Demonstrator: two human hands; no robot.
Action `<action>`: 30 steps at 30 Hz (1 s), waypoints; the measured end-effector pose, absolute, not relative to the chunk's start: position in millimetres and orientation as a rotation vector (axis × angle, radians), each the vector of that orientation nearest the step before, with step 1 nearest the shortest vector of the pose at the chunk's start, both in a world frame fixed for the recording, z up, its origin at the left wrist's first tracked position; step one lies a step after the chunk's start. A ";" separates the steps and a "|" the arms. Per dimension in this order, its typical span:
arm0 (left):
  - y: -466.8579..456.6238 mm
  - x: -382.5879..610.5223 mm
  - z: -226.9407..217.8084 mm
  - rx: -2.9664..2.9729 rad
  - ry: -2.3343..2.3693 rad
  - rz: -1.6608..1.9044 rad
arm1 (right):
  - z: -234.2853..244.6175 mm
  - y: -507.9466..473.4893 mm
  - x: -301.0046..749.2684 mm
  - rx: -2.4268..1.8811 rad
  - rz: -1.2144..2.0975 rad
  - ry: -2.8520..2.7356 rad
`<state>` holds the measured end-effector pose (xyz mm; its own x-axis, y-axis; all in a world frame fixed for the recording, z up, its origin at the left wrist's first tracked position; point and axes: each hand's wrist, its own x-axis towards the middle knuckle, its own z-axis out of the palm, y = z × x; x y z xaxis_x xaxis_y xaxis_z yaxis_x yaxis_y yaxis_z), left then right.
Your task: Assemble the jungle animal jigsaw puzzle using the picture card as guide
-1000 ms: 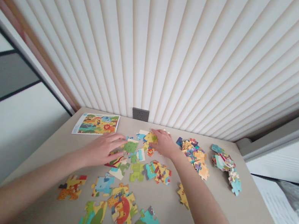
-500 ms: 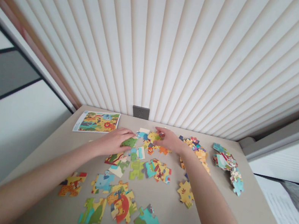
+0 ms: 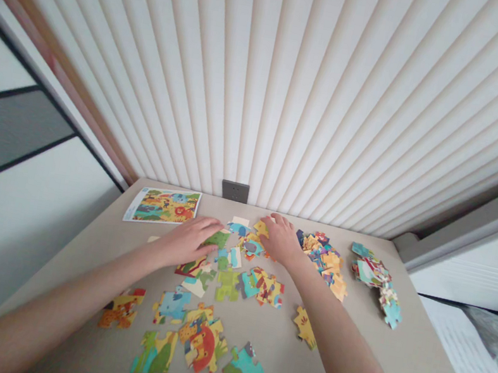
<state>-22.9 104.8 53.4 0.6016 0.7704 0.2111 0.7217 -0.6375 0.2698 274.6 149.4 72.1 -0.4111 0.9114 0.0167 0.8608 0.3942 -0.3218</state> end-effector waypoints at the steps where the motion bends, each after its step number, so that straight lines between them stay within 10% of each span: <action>1: 98.6 -27.1 56.9 2.677 1.259 0.468 | 73.1 145.1 270.8 -1.556 0.373 -2.501; 30: -40.1 -154.2 48.5 2.629 1.576 0.650 | 66.4 167.7 258.5 -1.507 0.381 -2.512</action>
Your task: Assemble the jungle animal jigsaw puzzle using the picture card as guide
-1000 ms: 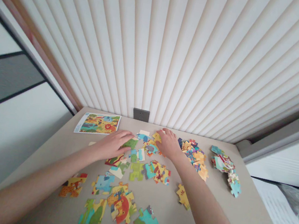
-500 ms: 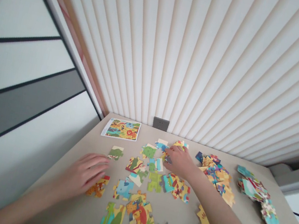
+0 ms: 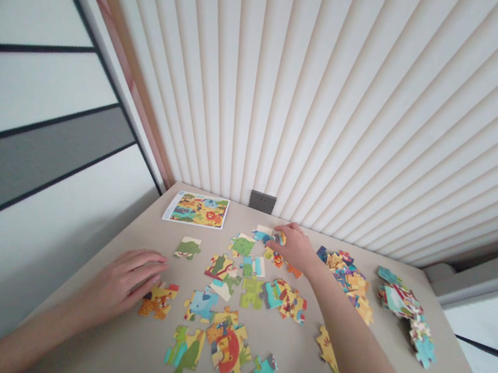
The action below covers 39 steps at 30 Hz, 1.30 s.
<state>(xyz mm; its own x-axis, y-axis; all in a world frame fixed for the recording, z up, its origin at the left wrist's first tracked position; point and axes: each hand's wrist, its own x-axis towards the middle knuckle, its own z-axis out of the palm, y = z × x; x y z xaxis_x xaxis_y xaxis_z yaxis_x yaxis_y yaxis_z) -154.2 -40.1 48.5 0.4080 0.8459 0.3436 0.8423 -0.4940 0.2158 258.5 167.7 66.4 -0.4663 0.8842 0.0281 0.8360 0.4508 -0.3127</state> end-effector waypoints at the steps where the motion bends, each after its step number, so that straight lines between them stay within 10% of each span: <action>1: -39.0 -155.6 46.2 2.625 1.582 0.642 | 64.5 169.8 255.7 -1.496 0.396 -2.512; 39: -88.5 -88.4 61.3 2.698 1.268 0.508 | 86.7 63.0 276.5 -1.416 0.514 -2.744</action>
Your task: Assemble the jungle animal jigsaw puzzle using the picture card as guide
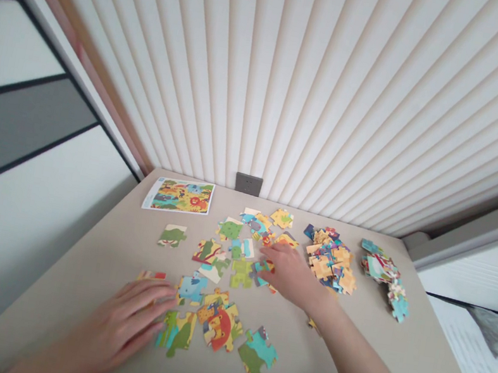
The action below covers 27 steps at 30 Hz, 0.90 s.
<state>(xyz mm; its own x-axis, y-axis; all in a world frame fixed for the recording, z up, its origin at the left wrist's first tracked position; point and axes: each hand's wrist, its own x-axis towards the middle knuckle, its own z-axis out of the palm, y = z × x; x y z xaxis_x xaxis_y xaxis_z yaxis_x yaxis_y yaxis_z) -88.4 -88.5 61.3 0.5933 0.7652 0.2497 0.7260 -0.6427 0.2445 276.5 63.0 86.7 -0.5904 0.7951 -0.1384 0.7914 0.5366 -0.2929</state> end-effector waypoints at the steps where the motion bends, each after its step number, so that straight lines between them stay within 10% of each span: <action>1: -93.9 -83.0 61.5 2.701 1.241 0.501 | 85.6 54.4 280.1 -1.396 0.555 -2.732; 27: -104.8 12.4 28.2 2.522 1.448 0.649 | 66.5 -63.0 294.3 -1.623 0.519 -2.345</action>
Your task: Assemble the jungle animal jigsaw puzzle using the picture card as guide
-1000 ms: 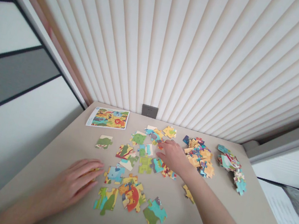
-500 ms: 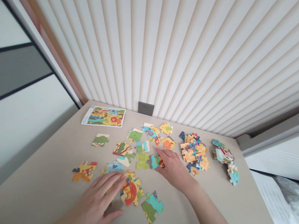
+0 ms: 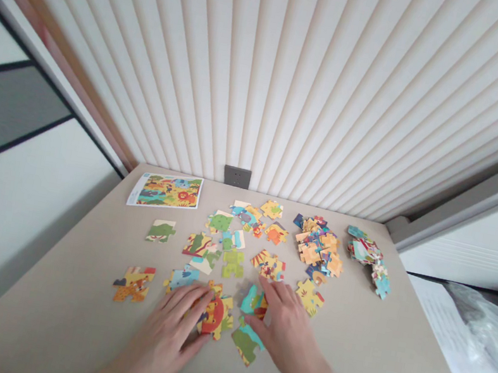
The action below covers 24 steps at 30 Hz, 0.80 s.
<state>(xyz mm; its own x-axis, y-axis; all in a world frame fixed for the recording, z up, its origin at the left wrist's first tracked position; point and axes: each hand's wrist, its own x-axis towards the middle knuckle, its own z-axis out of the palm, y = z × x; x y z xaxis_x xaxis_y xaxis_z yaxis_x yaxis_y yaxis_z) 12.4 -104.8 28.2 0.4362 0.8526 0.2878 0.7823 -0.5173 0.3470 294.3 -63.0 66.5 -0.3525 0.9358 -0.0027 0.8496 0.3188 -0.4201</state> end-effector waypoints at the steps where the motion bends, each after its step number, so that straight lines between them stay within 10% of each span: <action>1: -104.4 12.0 28.2 2.510 1.446 0.665 | 61.0 -70.5 289.7 -1.613 0.523 -2.362; 24: -109.8 3.7 22.3 2.427 1.371 0.673 | 72.4 39.7 315.6 -1.768 0.417 -2.032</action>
